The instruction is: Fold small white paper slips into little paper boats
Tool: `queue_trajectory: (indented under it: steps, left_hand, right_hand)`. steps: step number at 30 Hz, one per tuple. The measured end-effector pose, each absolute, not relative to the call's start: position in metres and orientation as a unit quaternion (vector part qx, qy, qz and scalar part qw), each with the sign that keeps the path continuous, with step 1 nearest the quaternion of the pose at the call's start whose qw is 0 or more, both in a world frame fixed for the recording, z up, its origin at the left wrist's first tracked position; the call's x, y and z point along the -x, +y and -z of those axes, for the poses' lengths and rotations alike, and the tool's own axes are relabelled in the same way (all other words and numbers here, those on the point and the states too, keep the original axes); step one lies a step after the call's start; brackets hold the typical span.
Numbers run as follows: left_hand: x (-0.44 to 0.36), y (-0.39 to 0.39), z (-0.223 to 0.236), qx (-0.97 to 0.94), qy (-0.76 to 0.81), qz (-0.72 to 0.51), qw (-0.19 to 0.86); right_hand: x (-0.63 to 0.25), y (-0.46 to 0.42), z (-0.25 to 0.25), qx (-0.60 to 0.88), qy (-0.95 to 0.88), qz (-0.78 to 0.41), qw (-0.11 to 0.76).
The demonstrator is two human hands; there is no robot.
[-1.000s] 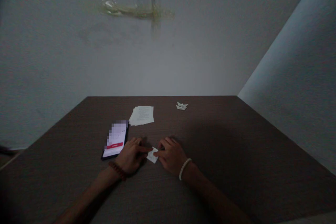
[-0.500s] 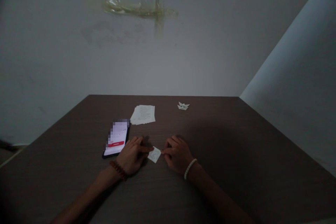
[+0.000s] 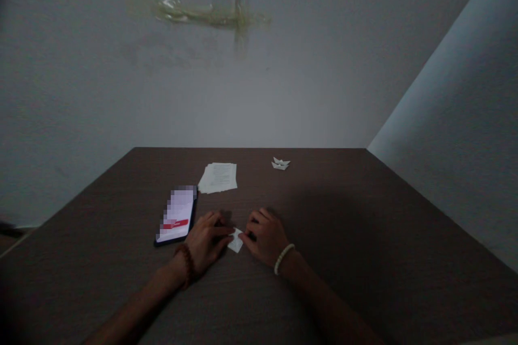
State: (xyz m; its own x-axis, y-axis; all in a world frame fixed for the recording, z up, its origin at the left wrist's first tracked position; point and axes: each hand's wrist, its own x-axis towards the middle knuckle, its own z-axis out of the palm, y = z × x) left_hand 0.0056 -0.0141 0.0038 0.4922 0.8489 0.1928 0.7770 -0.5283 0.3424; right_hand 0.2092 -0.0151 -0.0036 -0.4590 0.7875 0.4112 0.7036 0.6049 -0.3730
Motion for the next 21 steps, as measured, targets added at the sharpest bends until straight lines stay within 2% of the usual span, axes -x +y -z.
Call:
queue_trajectory:
  steps: [6, 21]
  left_hand:
    - [-0.0084, -0.0184, -0.0077, -0.861, 0.475, -0.160, 0.087]
    - [-0.0099, -0.0209, -0.0106, -0.863, 0.459, -0.164, 0.131]
  right_hand:
    - [-0.2079, -0.0149, 0.0029, 0.454, -0.843, -0.082, 0.277]
    - [-0.2059, -0.0133, 0.0076, 0.416, -0.845, -0.145, 0.305]
